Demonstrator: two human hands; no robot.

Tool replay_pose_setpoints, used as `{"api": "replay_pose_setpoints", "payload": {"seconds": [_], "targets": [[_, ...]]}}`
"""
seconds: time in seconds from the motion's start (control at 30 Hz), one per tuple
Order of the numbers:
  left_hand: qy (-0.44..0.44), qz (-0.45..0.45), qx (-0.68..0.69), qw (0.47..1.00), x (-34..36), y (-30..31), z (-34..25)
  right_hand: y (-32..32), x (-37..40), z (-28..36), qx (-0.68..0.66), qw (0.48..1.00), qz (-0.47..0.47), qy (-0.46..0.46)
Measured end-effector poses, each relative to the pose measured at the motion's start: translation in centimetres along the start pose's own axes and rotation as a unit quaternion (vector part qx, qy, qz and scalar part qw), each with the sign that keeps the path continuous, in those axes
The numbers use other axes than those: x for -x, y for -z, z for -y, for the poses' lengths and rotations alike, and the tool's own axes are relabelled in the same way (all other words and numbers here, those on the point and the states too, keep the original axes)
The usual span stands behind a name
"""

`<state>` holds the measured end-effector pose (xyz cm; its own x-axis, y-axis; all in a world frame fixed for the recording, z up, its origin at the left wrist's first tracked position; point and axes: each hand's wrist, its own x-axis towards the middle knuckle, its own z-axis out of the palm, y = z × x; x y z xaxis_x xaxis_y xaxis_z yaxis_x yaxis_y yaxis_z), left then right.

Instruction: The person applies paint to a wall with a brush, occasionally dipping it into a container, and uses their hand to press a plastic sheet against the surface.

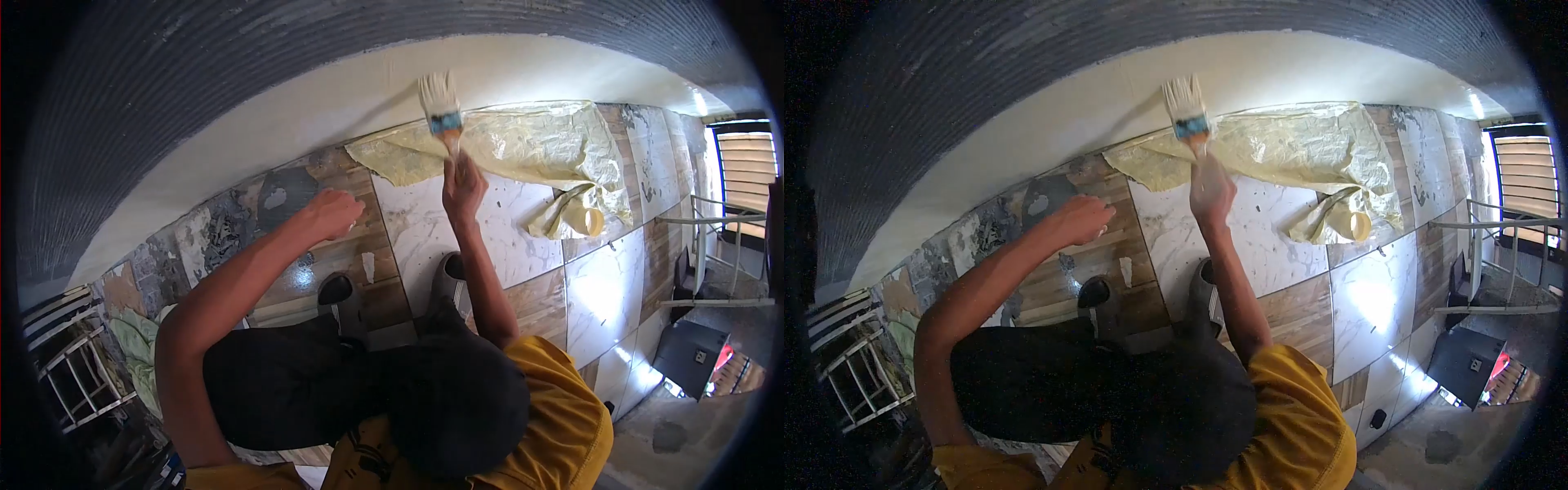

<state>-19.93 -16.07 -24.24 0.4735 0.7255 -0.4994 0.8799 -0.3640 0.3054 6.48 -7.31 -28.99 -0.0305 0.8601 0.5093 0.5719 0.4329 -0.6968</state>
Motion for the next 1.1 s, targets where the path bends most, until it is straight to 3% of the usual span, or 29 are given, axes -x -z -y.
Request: {"api": "replay_pose_setpoints", "payload": {"seconds": [0.07,0.2,0.27,0.33,0.47,0.5,0.6,0.67,0.73,0.87,0.97,1.03,1.1], "targets": [[0.004,0.0,-0.01,1.0,0.2,0.2,-0.2,1.4,2.0,1.0,-0.011,0.998,0.042,-0.041],[-0.016,0.05,-0.035,0.998,0.3,-2.1,0.8,2.7,1.3,2.7,-0.073,0.995,-0.006,-0.068],[-0.023,0.053,-0.032,0.998,0.3,-1.8,0.7,1.8,-2.4,4.0,-0.099,0.991,-0.087,-0.001],[-0.027,0.051,-0.029,0.998,0.3,-1.1,0.2,0.8,-4.3,4.4,-0.116,0.988,-0.093,-0.046],[-0.027,-0.014,-0.01,0.999,-0.3,0.5,-0.3,-1.1,0.3,-0.3,-0.005,0.999,-0.016,-0.033],[-0.025,-0.019,-0.006,0.999,-0.2,0.5,-0.4,-0.4,1.8,-0.8,-0.002,0.996,0.043,-0.079],[-0.007,-0.001,-0.007,1.0,0.5,0.2,-0.6,0.8,4.5,0.6,-0.063,0.99,0.017,-0.128],[-0.007,0.036,-0.013,0.999,0.6,-1.1,-0.2,1.6,3.9,2.6,-0.081,0.991,0.019,-0.107],[-0.014,0.072,-0.029,0.997,0.3,-1.2,0.2,1.4,0.9,5.6,-0.103,0.994,-0.013,0.033],[-0.001,0.047,-0.026,0.999,0.2,-0.2,0.0,-1.7,-1.2,6.9,-0.134,0.99,-0.043,0.009],[0.007,-0.011,-0.002,1.0,0.5,0.9,-0.6,-3.9,3.1,3.0,-0.024,0.99,0.107,-0.084],[0.001,-0.043,0.003,0.999,1.0,1.2,-0.9,-3.2,6.0,1.9,-0.053,0.991,0.092,-0.076],[0.007,-0.009,-0.01,1.0,1.3,1.1,-0.9,-1.8,6.8,3.3,-0.109,0.989,0.065,-0.08]]}}
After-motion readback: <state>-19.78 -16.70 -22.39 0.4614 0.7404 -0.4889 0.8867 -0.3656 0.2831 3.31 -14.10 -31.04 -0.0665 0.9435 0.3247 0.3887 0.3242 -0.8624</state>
